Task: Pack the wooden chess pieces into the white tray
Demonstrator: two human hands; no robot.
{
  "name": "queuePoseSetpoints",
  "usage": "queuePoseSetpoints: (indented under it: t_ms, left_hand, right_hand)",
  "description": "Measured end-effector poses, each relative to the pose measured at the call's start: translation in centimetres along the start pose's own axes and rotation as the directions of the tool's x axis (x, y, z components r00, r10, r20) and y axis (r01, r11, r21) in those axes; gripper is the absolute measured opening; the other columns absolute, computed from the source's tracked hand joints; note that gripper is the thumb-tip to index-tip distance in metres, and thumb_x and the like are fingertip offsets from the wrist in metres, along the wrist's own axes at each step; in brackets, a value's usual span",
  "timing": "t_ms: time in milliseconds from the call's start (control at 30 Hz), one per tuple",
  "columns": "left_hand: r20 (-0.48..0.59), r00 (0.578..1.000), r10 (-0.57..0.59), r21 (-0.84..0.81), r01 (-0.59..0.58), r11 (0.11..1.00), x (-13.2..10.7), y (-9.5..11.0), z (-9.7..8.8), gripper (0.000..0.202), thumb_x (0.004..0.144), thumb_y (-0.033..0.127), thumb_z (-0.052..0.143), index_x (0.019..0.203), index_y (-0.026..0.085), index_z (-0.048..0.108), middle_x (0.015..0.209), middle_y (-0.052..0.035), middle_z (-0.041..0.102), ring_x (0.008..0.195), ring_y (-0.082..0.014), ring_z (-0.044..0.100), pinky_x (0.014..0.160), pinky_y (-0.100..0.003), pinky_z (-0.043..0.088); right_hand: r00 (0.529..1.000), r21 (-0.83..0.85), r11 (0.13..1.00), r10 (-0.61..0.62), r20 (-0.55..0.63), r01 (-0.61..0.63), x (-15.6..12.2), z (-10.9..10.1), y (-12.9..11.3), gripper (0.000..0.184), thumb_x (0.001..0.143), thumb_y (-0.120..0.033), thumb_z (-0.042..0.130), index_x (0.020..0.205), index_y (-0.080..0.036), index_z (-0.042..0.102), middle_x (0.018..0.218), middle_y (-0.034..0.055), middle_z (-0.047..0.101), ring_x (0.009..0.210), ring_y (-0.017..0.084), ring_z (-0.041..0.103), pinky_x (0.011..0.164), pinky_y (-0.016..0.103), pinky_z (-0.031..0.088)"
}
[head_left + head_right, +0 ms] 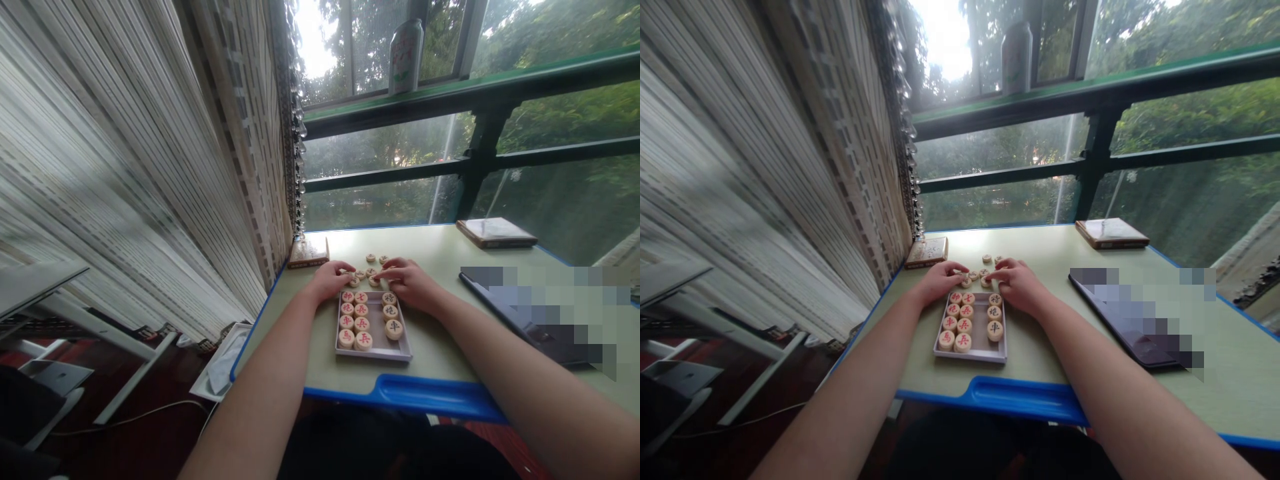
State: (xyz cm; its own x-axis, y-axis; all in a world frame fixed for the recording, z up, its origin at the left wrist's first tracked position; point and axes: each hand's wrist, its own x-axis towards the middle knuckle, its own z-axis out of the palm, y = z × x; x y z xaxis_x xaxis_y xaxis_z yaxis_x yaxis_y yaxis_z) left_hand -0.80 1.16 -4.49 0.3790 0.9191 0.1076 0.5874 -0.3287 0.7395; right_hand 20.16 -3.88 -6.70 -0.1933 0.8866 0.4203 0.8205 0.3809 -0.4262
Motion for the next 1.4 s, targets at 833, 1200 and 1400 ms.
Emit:
queuePoseSetpoints:
  t_ms: [833,1200,1400]
  left_hand:
    - [0.056,0.998,-0.015,0.014,0.015,1.0,-0.4,0.5,-0.4,0.035,0.057,0.018,0.06,0.09,0.017,0.071,0.071,0.0,0.054,0.063,-0.01,0.047,0.059,-0.021,0.039]
    - [0.055,0.992,0.11,0.056,-0.113,0.992,0.1,-0.2,-0.1,0.033,0.066,0.017,0.055,0.095,0.021,0.072,0.111,-0.0024,0.062,0.091,-0.015,0.057,0.082,-0.022,0.043]
    - [0.031,0.997,0.075,0.0,-0.075,0.997,0.4,-0.6,0.2,0.03,0.067,0.021,0.059,0.094,0.016,0.071,0.097,-0.005,0.068,0.081,-0.015,0.059,0.075,-0.024,0.047]
  right_hand:
    - [0.981,-0.011,0.983,0.185,-0.055,-0.186,-0.1,-1.3,-0.2,0.031,0.071,-0.014,0.048,0.097,-0.019,0.066,0.086,0.0049,0.064,0.07,0.016,0.057,0.068,0.026,0.044]
    - [0.997,-0.128,0.99,0.061,-0.054,-0.067,0.0,-0.7,0.4,0.026,0.078,-0.025,0.048,0.091,-0.023,0.071,0.101,0.0039,0.066,0.092,0.022,0.052,0.088,0.036,0.04]
    - [0.992,-0.166,0.984,0.046,-0.115,-0.064,-0.1,-0.7,0.6,0.038,0.081,-0.031,0.047,0.114,-0.02,0.062,0.111,0.0074,0.063,0.099,0.026,0.05,0.089,0.04,0.04]
